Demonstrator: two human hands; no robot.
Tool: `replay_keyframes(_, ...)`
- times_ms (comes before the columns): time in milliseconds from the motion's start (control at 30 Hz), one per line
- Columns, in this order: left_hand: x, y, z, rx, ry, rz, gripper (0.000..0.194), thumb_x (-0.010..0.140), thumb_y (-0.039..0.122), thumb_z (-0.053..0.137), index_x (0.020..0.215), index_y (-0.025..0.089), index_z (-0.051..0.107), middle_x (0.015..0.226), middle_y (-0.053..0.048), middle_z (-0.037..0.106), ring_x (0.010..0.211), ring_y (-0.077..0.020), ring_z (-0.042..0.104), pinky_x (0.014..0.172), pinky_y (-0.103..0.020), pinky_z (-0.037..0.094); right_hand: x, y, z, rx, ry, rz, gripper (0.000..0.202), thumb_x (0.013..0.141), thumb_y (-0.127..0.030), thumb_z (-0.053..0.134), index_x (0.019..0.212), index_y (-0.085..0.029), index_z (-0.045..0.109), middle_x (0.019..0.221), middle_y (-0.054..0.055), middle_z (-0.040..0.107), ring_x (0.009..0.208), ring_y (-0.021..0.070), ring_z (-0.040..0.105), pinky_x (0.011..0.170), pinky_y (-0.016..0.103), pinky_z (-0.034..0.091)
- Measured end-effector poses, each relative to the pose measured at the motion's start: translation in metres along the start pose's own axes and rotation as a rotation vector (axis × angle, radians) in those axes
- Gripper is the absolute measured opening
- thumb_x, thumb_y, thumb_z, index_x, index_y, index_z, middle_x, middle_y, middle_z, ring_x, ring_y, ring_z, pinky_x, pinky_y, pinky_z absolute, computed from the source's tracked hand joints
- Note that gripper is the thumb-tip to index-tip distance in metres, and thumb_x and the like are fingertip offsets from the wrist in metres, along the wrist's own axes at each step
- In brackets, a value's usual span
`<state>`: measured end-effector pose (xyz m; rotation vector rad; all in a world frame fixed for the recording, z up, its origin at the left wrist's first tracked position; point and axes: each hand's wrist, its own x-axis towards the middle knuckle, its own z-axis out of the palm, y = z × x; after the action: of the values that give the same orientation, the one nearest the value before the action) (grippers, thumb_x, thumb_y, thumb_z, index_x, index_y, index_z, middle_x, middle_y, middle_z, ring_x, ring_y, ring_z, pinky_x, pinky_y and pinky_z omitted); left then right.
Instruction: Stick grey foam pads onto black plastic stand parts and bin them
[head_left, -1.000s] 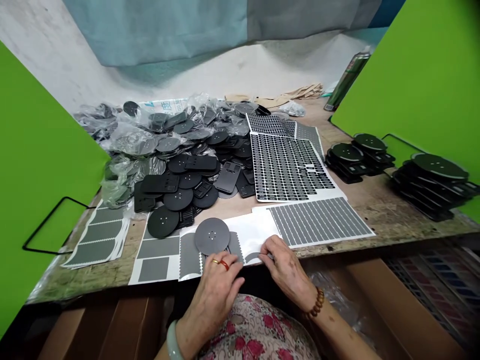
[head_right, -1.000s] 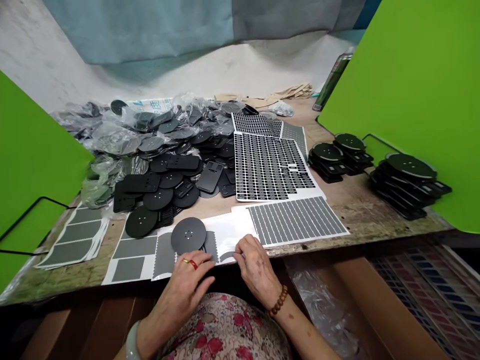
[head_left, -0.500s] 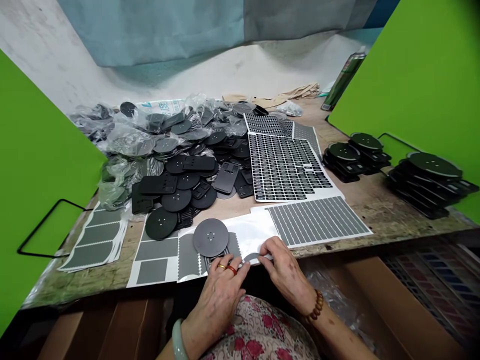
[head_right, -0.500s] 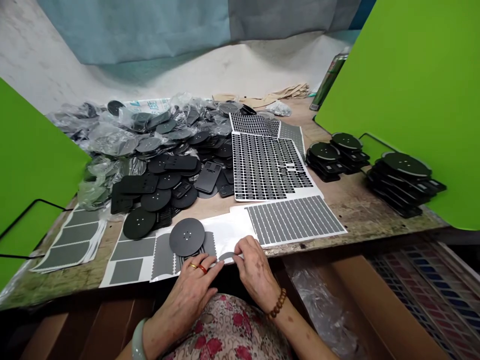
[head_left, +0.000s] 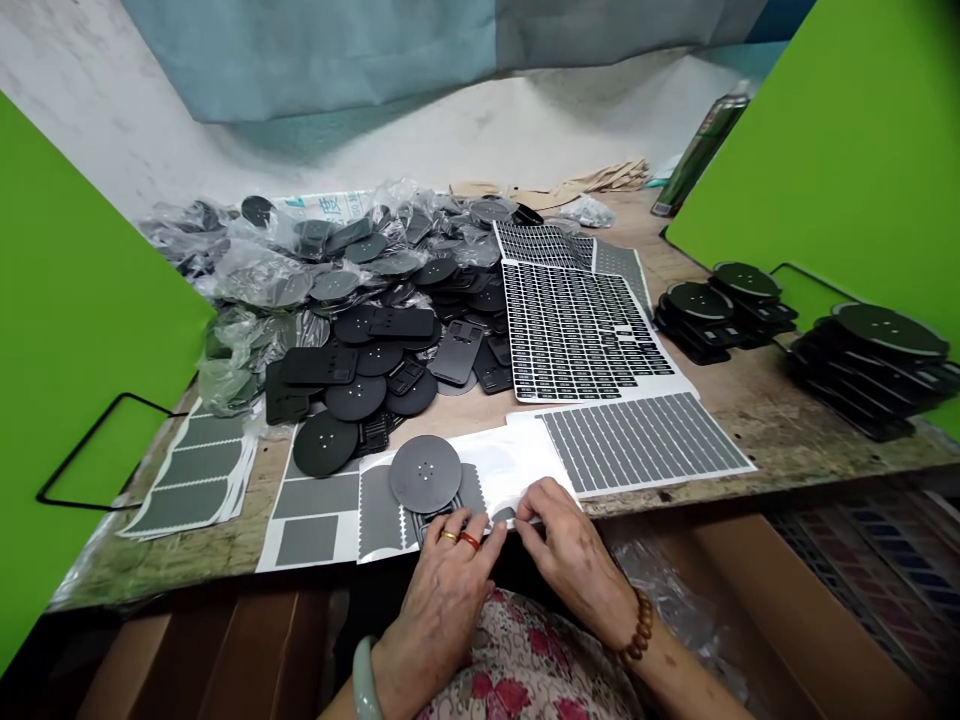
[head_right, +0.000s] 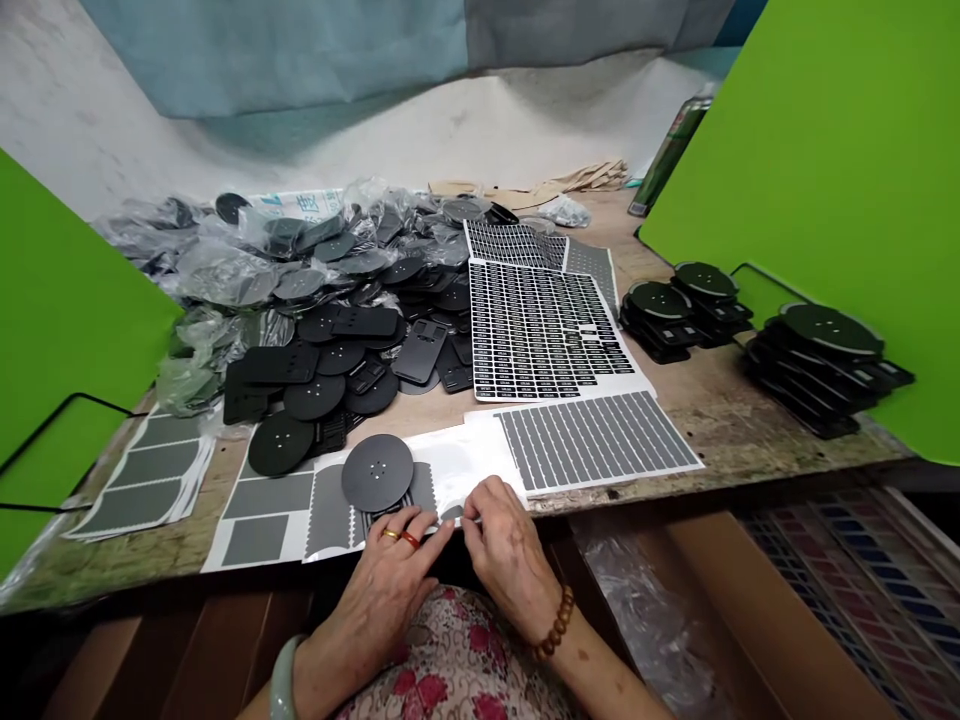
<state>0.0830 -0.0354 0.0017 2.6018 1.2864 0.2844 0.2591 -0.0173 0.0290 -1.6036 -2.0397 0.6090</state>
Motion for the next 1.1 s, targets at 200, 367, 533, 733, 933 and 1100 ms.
replay_keyframes(200,-0.001,-0.002,0.002,0.010,-0.007,0.007,0.057,0.081,0.019,0.051,0.136,0.019,0.034,0.126,-0.011,0.053,0.118,-0.0289,0.044,0.094,-0.045,0.033,0.002,-0.006,-0.006,-0.046,0.004,-0.036,0.015,0.081,-0.007,0.044,0.072,-0.019,0.044,0.077,0.004,0.048,0.074,0.0174,0.046,0.067,0.030,0.039)
replay_keyframes(367,-0.002,-0.001,0.001,0.005,-0.021,0.004,0.062,0.078,0.019,0.053,0.137,0.019,0.032,0.127,-0.011,0.052,0.118,-0.0300,0.043,0.095,-0.045,0.032,0.010,0.011,-0.012,-0.112,-0.017,-0.046,0.014,0.080,-0.007,0.046,0.077,-0.019,0.051,0.080,0.004,0.051,0.074,0.0177,0.049,0.067,0.029,0.041)
replay_keyframes(533,-0.002,-0.001,0.002,0.001,-0.023,0.006,0.064,0.076,0.019,0.054,0.137,0.018,0.032,0.128,-0.011,0.052,0.120,-0.0312,0.042,0.097,-0.046,0.031,0.020,0.009,-0.017,-0.114,-0.027,-0.072,0.018,0.084,-0.010,0.046,0.092,-0.019,0.059,0.087,0.005,0.052,0.077,0.0175,0.052,0.068,0.029,0.042)
replay_keyframes(733,-0.002,-0.002,0.005,0.002,-0.027,-0.001,0.068,0.074,0.015,0.055,0.137,0.019,0.031,0.130,-0.012,0.051,0.120,-0.0305,0.044,0.098,-0.047,0.031,0.036,-0.002,-0.016,-0.037,-0.335,-0.245,0.020,0.084,-0.005,0.043,0.079,-0.017,0.058,0.081,0.003,0.052,0.073,0.0134,0.051,0.065,0.023,0.041)
replay_keyframes(933,-0.003,-0.006,0.009,-0.014,-0.034,-0.013,0.070,0.074,0.015,0.055,0.139,0.022,0.030,0.131,-0.012,0.050,0.120,-0.0294,0.044,0.098,-0.047,0.031,0.048,0.001,-0.016,-0.075,-0.458,-0.317,0.018,0.076,-0.001,0.047,0.076,-0.017,0.055,0.079,0.002,0.052,0.069,0.0131,0.048,0.061,0.023,0.037)
replay_keyframes(1100,-0.005,-0.009,0.012,-0.033,-0.010,0.008,0.072,0.074,0.014,0.054,0.140,0.023,0.028,0.132,-0.011,0.050,0.122,-0.0292,0.043,0.098,-0.047,0.032,0.052,-0.002,-0.020,-0.094,-0.492,-0.347,0.020,0.074,0.002,0.047,0.078,-0.017,0.054,0.081,0.003,0.052,0.069,0.0131,0.048,0.063,0.023,0.037)
